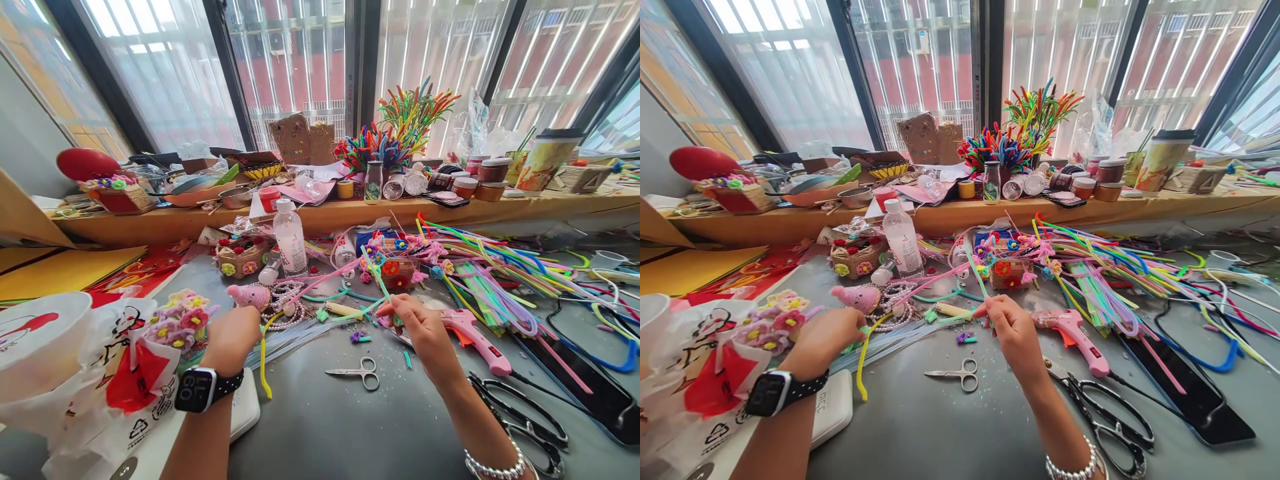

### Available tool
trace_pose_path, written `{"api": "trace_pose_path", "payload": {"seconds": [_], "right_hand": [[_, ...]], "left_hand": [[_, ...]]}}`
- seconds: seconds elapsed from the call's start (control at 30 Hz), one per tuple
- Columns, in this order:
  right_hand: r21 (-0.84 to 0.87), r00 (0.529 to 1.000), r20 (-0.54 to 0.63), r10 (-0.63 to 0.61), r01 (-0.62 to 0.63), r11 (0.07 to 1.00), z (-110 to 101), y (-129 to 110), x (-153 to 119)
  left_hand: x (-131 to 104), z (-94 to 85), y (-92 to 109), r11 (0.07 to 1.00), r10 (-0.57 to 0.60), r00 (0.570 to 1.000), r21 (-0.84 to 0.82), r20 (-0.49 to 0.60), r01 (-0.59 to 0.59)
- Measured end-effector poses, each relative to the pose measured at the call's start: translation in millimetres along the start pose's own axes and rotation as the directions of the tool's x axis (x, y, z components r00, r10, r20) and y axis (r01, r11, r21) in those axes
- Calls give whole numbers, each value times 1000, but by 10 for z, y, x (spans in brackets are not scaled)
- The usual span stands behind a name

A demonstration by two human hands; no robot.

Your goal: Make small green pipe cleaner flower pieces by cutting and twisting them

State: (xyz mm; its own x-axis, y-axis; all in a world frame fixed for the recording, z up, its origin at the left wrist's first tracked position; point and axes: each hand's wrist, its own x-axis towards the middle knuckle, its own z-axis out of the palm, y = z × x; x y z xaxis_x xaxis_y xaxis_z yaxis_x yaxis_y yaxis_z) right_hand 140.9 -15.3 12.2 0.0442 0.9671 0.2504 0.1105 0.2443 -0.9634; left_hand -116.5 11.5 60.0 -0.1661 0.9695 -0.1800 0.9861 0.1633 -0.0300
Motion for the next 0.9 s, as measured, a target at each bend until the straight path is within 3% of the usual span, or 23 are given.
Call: {"api": "trace_pose_path", "payload": {"seconds": [0.2, 0.53, 0.73, 0.9], "right_hand": [[-80, 999, 53, -4, 8, 997, 33, 13, 10], [-213, 977, 209, 41, 5, 977, 170, 167, 10], [-443, 908, 418, -28, 231, 866, 293, 229, -47], [-563, 880, 474, -38, 336, 755, 316, 264, -73]], "left_hand": [[21, 94, 194, 999, -23, 1000, 50, 5, 23], [-10, 161, 231, 997, 26, 999, 76, -31, -24], [-4, 170, 231, 996, 48, 999, 79, -1, -47], [-17, 151, 251, 996, 39, 999, 85, 24, -41]]}}
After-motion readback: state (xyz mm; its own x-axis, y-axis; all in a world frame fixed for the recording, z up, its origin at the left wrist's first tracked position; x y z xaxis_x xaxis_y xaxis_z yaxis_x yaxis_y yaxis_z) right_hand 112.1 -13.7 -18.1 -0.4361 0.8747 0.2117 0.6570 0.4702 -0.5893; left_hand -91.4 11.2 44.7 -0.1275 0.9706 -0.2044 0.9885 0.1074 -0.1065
